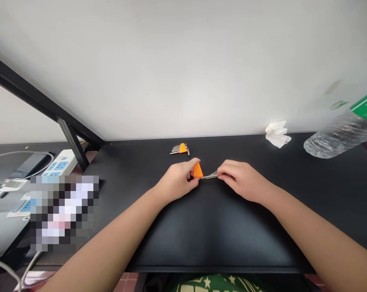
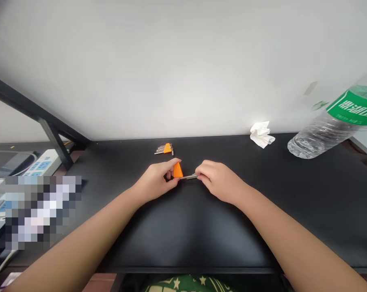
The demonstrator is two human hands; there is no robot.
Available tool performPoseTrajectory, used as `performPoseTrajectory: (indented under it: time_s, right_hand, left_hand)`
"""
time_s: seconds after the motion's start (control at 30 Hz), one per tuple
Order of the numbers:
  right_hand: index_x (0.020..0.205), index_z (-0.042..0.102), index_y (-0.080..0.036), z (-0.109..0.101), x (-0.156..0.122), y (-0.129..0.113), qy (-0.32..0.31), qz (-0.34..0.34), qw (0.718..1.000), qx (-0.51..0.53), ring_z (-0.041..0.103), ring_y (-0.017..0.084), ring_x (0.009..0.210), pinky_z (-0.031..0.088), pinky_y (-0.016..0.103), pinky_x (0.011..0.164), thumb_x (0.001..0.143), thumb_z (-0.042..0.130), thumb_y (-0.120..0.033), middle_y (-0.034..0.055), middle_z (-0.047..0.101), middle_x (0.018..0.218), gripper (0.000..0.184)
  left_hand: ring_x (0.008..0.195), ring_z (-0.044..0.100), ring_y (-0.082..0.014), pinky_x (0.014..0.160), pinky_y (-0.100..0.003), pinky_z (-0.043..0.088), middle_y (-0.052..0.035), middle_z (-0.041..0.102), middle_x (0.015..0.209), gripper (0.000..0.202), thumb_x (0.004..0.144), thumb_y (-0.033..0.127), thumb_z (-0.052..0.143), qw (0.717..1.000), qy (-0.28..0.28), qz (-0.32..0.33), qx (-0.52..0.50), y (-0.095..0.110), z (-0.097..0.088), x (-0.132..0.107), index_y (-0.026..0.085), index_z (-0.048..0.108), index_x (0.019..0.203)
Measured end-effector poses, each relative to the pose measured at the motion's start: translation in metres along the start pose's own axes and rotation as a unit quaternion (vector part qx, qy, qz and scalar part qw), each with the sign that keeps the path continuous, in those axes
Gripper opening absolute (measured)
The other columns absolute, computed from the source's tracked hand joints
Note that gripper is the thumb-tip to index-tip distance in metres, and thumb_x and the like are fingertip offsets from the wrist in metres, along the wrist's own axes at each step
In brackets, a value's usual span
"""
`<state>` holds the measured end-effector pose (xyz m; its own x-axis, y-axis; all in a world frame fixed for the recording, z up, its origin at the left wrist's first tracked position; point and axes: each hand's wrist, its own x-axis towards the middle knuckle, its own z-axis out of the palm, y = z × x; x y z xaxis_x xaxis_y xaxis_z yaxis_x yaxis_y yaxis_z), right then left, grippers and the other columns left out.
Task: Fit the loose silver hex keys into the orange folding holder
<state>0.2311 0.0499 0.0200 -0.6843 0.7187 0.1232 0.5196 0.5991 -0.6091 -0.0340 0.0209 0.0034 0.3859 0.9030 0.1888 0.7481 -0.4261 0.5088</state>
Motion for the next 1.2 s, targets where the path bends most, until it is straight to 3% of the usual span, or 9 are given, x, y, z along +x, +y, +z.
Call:
performPoseTrajectory:
  time_s: [0.27, 0.53, 0.73, 0.83, 0.9, 1.0, 1.1, 1.13, 1.2]
  right_hand:
    - [0.096, 0.067, -0.022, -0.005, -0.003, 0.001, 0.045, -0.036, 0.998, -0.008, 0.063, 0.018, 0.080, 0.049, 0.032, 0.072, 0.103, 0.046, -0.017, 0.0073, 0.068, 0.098, 0.022]
    - [0.101, 0.074, -0.023, -0.007, -0.008, 0.001, 0.023, -0.057, 0.997, -0.043, 0.065, 0.019, 0.079, 0.050, 0.032, 0.070, 0.107, 0.044, -0.023, 0.0086, 0.069, 0.102, 0.031]
    - [0.103, 0.076, -0.024, -0.014, -0.008, -0.003, 0.011, -0.054, 0.998, 0.007, 0.066, 0.019, 0.080, 0.051, 0.032, 0.072, 0.105, 0.049, -0.024, 0.0079, 0.072, 0.100, 0.027]
    - [0.098, 0.076, -0.024, -0.016, -0.007, -0.005, 0.007, -0.014, 0.998, 0.054, 0.066, 0.018, 0.077, 0.052, 0.031, 0.070, 0.103, 0.054, -0.027, 0.0072, 0.073, 0.099, 0.023]
    - [0.094, 0.075, -0.023, -0.012, -0.005, -0.010, -0.015, 0.060, 0.990, 0.126, 0.065, 0.016, 0.067, 0.051, 0.030, 0.062, 0.100, 0.059, -0.032, 0.0060, 0.073, 0.091, 0.020]
    - [0.095, 0.068, -0.021, 0.002, 0.000, -0.019, -0.066, 0.207, 0.929, 0.301, 0.058, 0.014, 0.051, 0.048, 0.027, 0.048, 0.095, 0.066, -0.040, 0.0000, 0.066, 0.069, 0.020]
    - [0.100, 0.058, -0.023, 0.016, 0.005, -0.027, -0.080, 0.249, 0.879, 0.399, 0.059, 0.014, 0.050, 0.051, 0.027, 0.048, 0.094, 0.068, -0.045, -0.0039, 0.064, 0.064, 0.025]
    - [0.100, 0.057, -0.023, 0.018, 0.005, -0.027, -0.078, 0.245, 0.889, 0.380, 0.060, 0.015, 0.050, 0.051, 0.028, 0.049, 0.096, 0.065, -0.048, -0.0039, 0.064, 0.065, 0.027]
    - [0.096, 0.060, -0.023, 0.017, 0.004, -0.023, -0.047, 0.198, 0.945, 0.255, 0.061, 0.015, 0.056, 0.051, 0.030, 0.055, 0.101, 0.058, -0.049, -0.0009, 0.066, 0.072, 0.027]
  left_hand:
    - [0.063, 0.057, -0.0115, 0.065, -0.025, 0.050, 0.0047, 0.061, 0.077, 0.041, 0.089, 0.024, 0.065, 1.000, 0.018, 0.005, -0.014, 0.000, 0.001, -0.001, 0.023, 0.059, 0.130]
    - [0.068, 0.059, -0.0123, 0.068, -0.025, 0.051, 0.0033, 0.062, 0.080, 0.038, 0.089, 0.025, 0.066, 0.999, 0.026, 0.028, -0.006, 0.003, 0.001, -0.003, 0.023, 0.061, 0.127]
    - [0.067, 0.060, -0.0120, 0.069, -0.026, 0.053, 0.0035, 0.064, 0.080, 0.038, 0.089, 0.027, 0.068, 0.999, 0.038, 0.010, -0.018, 0.003, 0.002, -0.003, 0.023, 0.061, 0.126]
    - [0.070, 0.062, -0.0126, 0.069, -0.026, 0.053, 0.0027, 0.065, 0.082, 0.038, 0.089, 0.027, 0.069, 0.999, 0.043, 0.022, -0.009, 0.005, 0.003, -0.003, 0.023, 0.060, 0.126]
    - [0.072, 0.064, -0.0138, 0.071, -0.027, 0.054, 0.0015, 0.067, 0.084, 0.038, 0.090, 0.027, 0.067, 0.998, 0.052, 0.047, 0.007, 0.010, 0.005, -0.004, 0.023, 0.059, 0.127]
    - [0.077, 0.066, -0.0166, 0.074, -0.031, 0.055, -0.0013, 0.071, 0.088, 0.038, 0.094, 0.026, 0.063, 0.993, 0.063, 0.092, 0.047, 0.020, 0.009, -0.005, 0.021, 0.056, 0.131]
    - [0.079, 0.067, -0.0187, 0.078, -0.034, 0.055, -0.0029, 0.072, 0.089, 0.037, 0.097, 0.025, 0.058, 0.988, 0.064, 0.123, 0.073, 0.024, 0.010, -0.005, 0.020, 0.053, 0.133]
    - [0.080, 0.067, -0.0191, 0.079, -0.035, 0.055, -0.0030, 0.072, 0.090, 0.038, 0.097, 0.024, 0.058, 0.987, 0.063, 0.126, 0.076, 0.024, 0.010, -0.005, 0.019, 0.053, 0.134]
    - [0.081, 0.068, -0.0199, 0.081, -0.036, 0.055, -0.0028, 0.072, 0.090, 0.040, 0.096, 0.023, 0.058, 0.988, 0.056, 0.117, 0.084, 0.020, 0.007, -0.005, 0.020, 0.052, 0.135]
